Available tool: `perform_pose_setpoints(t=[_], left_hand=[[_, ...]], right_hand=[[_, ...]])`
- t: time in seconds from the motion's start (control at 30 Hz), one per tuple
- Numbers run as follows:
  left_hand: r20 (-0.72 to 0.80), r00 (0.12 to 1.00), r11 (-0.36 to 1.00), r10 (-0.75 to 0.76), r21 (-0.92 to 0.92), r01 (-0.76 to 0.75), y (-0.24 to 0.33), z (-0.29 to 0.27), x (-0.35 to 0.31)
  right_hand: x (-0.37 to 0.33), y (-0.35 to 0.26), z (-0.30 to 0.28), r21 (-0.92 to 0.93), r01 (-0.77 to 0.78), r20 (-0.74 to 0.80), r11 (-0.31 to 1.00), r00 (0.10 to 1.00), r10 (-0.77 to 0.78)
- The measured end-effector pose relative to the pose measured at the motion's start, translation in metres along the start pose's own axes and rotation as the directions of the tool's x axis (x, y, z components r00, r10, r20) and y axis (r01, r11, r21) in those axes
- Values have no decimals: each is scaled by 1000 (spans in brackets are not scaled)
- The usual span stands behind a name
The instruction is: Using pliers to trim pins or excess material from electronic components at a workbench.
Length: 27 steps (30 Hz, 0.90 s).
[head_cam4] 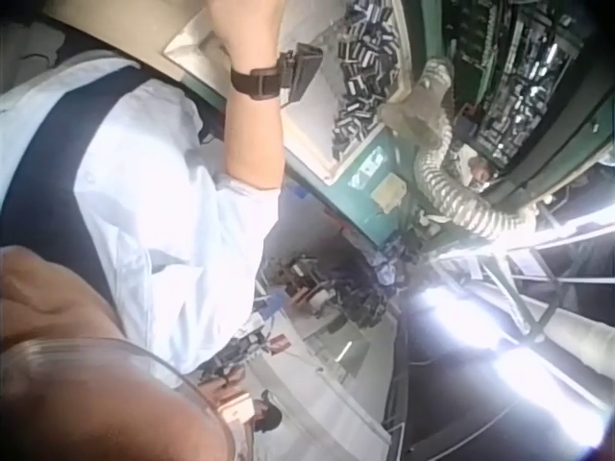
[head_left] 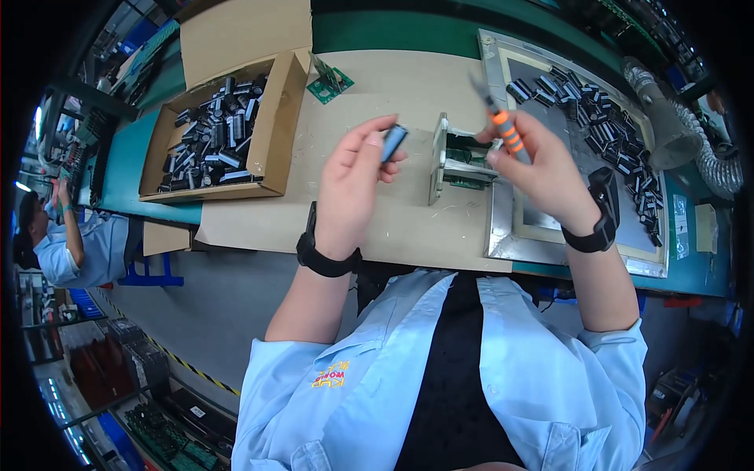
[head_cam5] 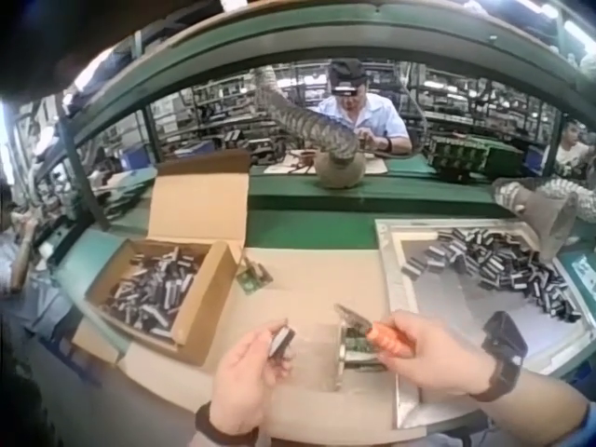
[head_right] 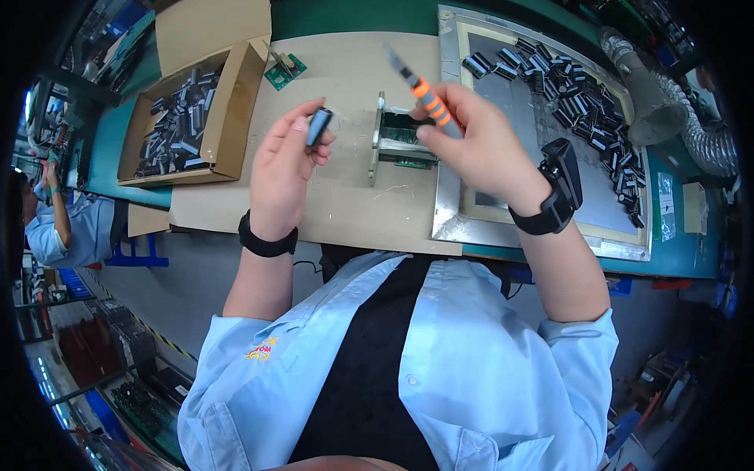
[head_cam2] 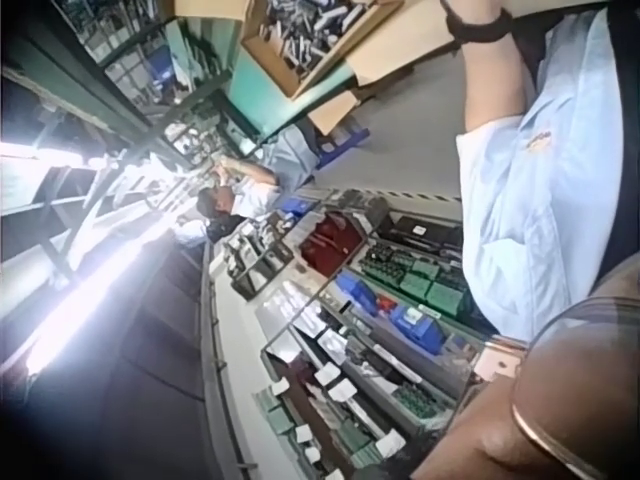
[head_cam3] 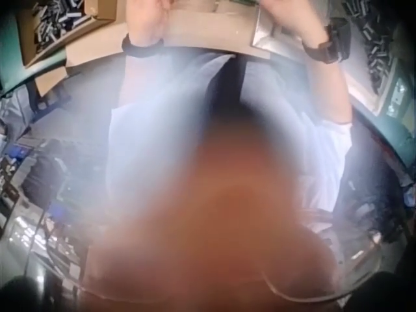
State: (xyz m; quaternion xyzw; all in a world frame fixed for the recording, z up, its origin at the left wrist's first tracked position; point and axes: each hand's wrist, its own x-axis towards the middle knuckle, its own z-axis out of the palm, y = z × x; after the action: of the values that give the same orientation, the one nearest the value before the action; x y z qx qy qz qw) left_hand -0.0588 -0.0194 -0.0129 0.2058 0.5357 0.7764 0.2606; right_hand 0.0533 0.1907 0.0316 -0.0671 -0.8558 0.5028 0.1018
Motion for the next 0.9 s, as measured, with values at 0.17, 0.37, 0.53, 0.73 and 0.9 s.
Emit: perform_pose_setpoints(t=[0.17,0.37,0.53,0.73,0.9], left_hand=[[6,998,939,-68,-337,66,3,-15,-6],[-13,997,982,-82,-173,79,10,-8,-15],[44,999,976,27,215,-36,-8,1,-26],[-33,990,925,139,360,-118,-33,15,-30],[-33,982,865,186,480,-148,-32,14,-24]], right_hand=[[-4,-1,13,-326,-6,142,945,988,56],[-4,8,15,-277,259,292,925,940,-176],[-8,7,16,-221,285,328,933,922,-204],[-17,13,12,-80,210,271,974,945,-181],[-34,2,8,204,100,9,974,995,-104]])
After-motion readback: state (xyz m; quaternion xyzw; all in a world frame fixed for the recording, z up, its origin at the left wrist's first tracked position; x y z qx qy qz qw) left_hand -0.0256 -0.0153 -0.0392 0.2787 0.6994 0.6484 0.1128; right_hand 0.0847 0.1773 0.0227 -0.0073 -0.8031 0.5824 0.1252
